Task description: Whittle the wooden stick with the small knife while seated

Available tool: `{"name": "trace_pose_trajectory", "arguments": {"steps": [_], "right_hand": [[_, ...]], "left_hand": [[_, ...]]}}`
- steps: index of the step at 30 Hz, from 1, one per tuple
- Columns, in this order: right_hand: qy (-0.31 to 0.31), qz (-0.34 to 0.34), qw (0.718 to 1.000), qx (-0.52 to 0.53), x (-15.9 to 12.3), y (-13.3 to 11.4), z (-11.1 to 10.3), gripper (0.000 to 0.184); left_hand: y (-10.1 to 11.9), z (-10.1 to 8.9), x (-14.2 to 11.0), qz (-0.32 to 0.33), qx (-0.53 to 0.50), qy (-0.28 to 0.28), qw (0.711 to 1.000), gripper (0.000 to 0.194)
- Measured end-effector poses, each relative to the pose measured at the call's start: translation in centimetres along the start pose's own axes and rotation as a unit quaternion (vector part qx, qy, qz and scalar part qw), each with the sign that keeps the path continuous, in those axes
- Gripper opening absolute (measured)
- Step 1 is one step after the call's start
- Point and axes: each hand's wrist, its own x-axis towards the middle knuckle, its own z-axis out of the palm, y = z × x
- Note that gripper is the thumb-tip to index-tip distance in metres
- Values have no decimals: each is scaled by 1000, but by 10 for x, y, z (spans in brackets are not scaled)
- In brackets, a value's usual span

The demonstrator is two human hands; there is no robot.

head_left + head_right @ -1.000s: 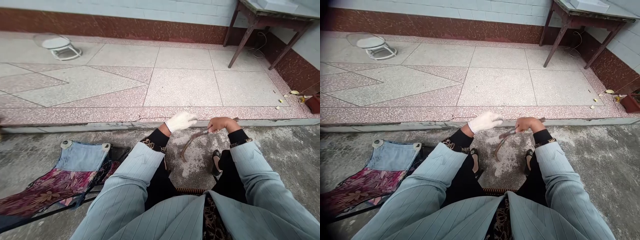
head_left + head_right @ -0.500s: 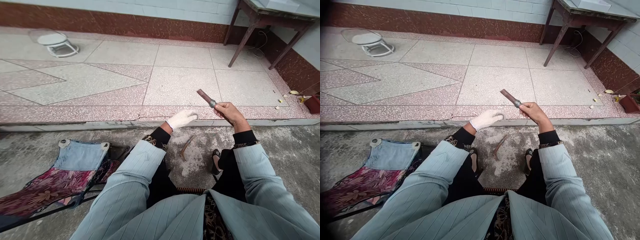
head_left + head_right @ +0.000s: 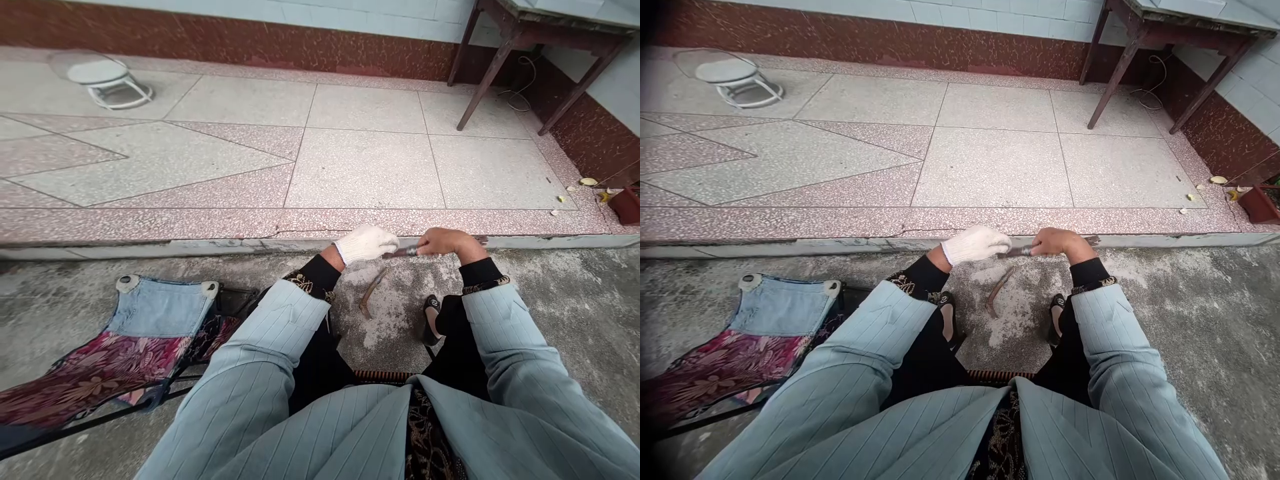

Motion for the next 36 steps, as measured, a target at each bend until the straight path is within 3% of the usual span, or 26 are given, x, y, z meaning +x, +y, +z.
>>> {"name": "trace_pose_trajectory", "arguments": {"steps": [3, 7, 9, 11, 13, 15, 17, 22, 26, 29, 31, 36], "right_hand": [[-148, -62, 987, 31, 3, -7, 8, 24], [-221, -170, 954, 113, -4, -11, 7, 31], [-174, -210, 946, 177, -13, -9, 2, 32], [-27, -226, 934, 275, -21, -6, -3, 30], [135, -216, 892, 374, -25, -3, -6, 29], [231, -197, 852, 426, -23, -2, -7, 31], [268, -174, 847, 425, -18, 0, -6, 34], [290, -104, 888, 341, -6, 6, -7, 32], [317, 3, 937, 147, 1, 7, -6, 29], [271, 33, 962, -21, 8, 3, -1, 30], [201, 40, 976, -71, 11, -1, 5, 30], [-52, -10, 999, -6, 11, -10, 18, 30]], "left_hand": [[2, 0, -2, 43, -61, -12, 997, 29], [2, -5, -5, 34, -197, -8, 980, 29], [0, -8, -5, 13, -250, 11, 968, 28], [-1, -10, -5, -9, -296, 31, 955, 29], [-1, -10, -4, -13, -335, 39, 941, 31], [1, -10, -3, -7, -347, 46, 937, 31], [2, -10, -1, -1, -327, 56, 944, 30], [0, -8, 1, -17, -212, 65, 975, 33], [-4, -1, 2, -48, -77, 51, 995, 36], [-2, 7, 3, -30, 7, 9, 999, 36], [0, 12, 4, -15, 37, -11, 999, 36], [2, 17, 4, 21, 17, -29, 999, 34]]}}
